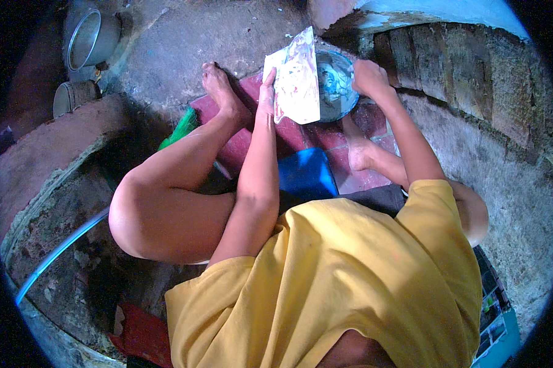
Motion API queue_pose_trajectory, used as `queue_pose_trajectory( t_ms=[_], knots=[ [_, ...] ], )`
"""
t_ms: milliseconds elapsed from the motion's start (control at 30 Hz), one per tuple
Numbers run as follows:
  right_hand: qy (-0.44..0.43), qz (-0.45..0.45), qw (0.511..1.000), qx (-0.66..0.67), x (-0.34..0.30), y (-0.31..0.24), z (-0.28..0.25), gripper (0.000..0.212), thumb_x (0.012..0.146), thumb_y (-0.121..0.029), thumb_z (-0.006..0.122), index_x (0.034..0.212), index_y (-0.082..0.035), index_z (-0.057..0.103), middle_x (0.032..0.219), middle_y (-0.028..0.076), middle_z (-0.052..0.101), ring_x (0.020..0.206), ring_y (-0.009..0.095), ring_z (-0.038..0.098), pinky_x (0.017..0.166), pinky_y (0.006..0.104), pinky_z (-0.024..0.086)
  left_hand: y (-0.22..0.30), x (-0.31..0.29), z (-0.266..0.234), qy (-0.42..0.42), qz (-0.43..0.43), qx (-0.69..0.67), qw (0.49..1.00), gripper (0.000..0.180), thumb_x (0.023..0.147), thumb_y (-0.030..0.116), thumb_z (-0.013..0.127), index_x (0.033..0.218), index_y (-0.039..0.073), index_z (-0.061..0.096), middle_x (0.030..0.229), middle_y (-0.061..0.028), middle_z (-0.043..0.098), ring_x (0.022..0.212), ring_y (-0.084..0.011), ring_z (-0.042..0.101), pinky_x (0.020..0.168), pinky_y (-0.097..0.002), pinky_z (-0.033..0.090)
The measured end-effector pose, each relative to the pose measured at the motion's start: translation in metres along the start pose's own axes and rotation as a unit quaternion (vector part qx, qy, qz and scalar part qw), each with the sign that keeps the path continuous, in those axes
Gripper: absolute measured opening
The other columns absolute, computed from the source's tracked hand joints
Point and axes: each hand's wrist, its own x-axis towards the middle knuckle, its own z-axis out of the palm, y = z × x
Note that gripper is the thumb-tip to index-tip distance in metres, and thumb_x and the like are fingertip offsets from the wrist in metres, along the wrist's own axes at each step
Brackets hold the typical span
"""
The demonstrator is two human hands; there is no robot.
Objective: The person applies patching compound to a hole in a wall using a putty knife, mixing the compound in a bowl and on a palette.
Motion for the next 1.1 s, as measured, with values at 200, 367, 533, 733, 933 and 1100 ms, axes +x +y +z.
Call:
queue_pose_trajectory(
  t_ms=[200,367,533,733,933,1100],
  knots=[
    [-0.036,-0.042,0.998,-0.015,0.026,-0.036,-0.012,0.018,0.066,-0.008,0.059,0.081,0.000,0.065,0.090,0.020,0.063,0.085,0.033,0.062,0.072,0.0419,0.050,-0.001,0.010,-0.007,0.024,0.029,0.033,0.999,0.048,0.086,0.033,0.052,0.119,0.000,0.044,0.107,-0.0151,0.059,0.090,-0.0266,0.061,0.079,-0.0407,0.050],
    [-0.023,-0.093,0.995,-0.028,0.005,-0.031,-0.003,0.017,0.065,-0.007,0.061,0.080,0.001,0.065,0.086,0.020,0.063,0.082,0.032,0.063,0.071,0.0416,0.051,-0.003,0.004,-0.002,0.031,0.058,0.033,0.997,0.048,0.086,0.033,0.053,0.119,0.000,0.044,0.106,-0.0152,0.059,0.088,-0.0269,0.061,0.078,-0.0407,0.051],
    [0.019,-0.037,0.999,-0.018,0.002,-0.013,-0.008,0.016,0.067,-0.006,0.058,0.080,-0.001,0.065,0.086,0.018,0.063,0.081,0.032,0.063,0.068,0.0421,0.051,-0.001,0.002,-0.003,0.012,0.041,0.010,0.999,0.048,0.086,0.034,0.052,0.121,0.001,0.044,0.108,-0.0147,0.059,0.090,-0.0276,0.061,0.080,-0.0410,0.050],
    [0.015,-0.077,0.997,0.005,0.010,-0.042,0.013,0.015,0.065,-0.004,0.059,0.078,-0.001,0.065,0.084,0.020,0.063,0.081,0.033,0.062,0.067,0.0428,0.050,-0.001,0.002,-0.004,0.010,0.014,0.009,1.000,0.051,0.086,0.036,0.051,0.121,0.000,0.043,0.108,-0.0152,0.058,0.091,-0.0279,0.061,0.081,-0.0420,0.049],
    [0.049,-0.045,0.998,0.013,-0.001,-0.027,-0.011,0.013,0.065,-0.004,0.057,0.075,0.000,0.065,0.080,0.020,0.063,0.077,0.034,0.063,0.065,0.0428,0.051,-0.001,0.000,-0.002,0.015,0.039,0.033,0.999,0.050,0.087,0.037,0.049,0.120,0.000,0.044,0.108,-0.0149,0.059,0.089,-0.0272,0.062,0.080,-0.0410,0.050],
    [0.044,-0.090,0.995,-0.002,-0.002,-0.040,0.025,0.011,0.066,-0.005,0.056,0.073,-0.002,0.064,0.080,0.019,0.063,0.076,0.034,0.062,0.066,0.0424,0.050,-0.002,0.005,0.000,0.034,0.029,0.036,0.998,0.050,0.088,0.037,0.048,0.120,0.000,0.045,0.107,-0.0141,0.059,0.088,-0.0261,0.062,0.077,-0.0391,0.051]
  ],
)
